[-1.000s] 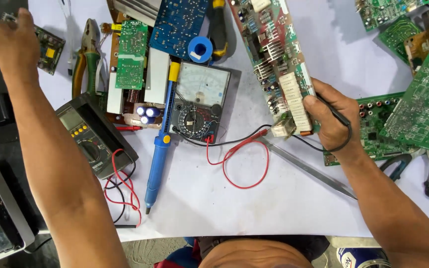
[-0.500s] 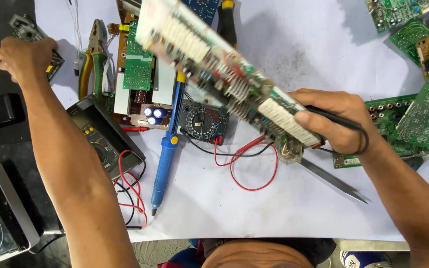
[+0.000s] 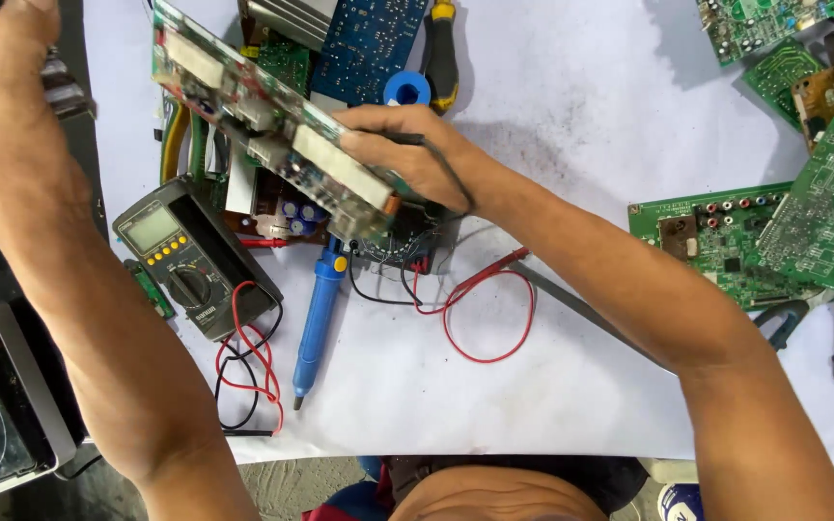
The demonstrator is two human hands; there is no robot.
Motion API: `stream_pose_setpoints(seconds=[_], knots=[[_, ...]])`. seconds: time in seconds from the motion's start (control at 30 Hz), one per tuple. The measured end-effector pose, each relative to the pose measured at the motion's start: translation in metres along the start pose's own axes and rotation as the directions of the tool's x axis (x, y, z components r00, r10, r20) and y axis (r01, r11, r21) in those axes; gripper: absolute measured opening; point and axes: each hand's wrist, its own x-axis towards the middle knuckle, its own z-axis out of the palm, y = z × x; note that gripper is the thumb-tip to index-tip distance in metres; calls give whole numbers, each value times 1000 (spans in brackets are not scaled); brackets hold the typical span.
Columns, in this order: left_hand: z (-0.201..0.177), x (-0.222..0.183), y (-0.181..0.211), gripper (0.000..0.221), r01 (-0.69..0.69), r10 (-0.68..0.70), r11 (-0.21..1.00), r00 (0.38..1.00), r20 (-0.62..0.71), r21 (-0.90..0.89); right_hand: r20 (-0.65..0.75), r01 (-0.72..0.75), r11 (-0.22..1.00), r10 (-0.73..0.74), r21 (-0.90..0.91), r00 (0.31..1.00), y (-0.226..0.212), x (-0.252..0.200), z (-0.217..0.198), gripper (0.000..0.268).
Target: Diagnosing circuit boards with a multimeter and desoldering components using a soldering iron and pump.
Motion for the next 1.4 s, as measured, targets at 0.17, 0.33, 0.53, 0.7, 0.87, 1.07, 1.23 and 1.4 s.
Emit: stream_pose_setpoints(seconds=[0.17,0.33,0.53,0.7,0.87,1.07,1.23,1.4], knots=[[8,-36,40,31,-382,412,907,892,186,-176,-142,122,914,-190,-388,972,5,-10,4,50],[33,-67,79,33,-413,507,854,795,333,-315,-261,65,883,-207,-464,943,-63,-70,-20,38],[126,-107,101,53,-519,542,833,694,474,-192,47,59,808,-39,-586,998,-78,-143,-38,25],[239,-154,88,66,-628,480,776,653,585,63,95,132,232,-163,-964,982,-35,-177,-5,8],[261,-162,99,68,-581,405,808,670,622,100,146,142,-35,-187,-989,971,-13,-179,6,14],[187,-132,115,36,-394,431,896,667,608,-204,199,191,-61,-206,-980,958,-28,-170,-7,13],[145,-131,98,24,-418,532,839,498,685,-348,161,268,145,-506,-953,847,-59,-167,-32,9],[152,-170,77,46,-102,567,814,355,743,-572,-195,171,722,-394,-670,898,-35,-171,-33,15]])
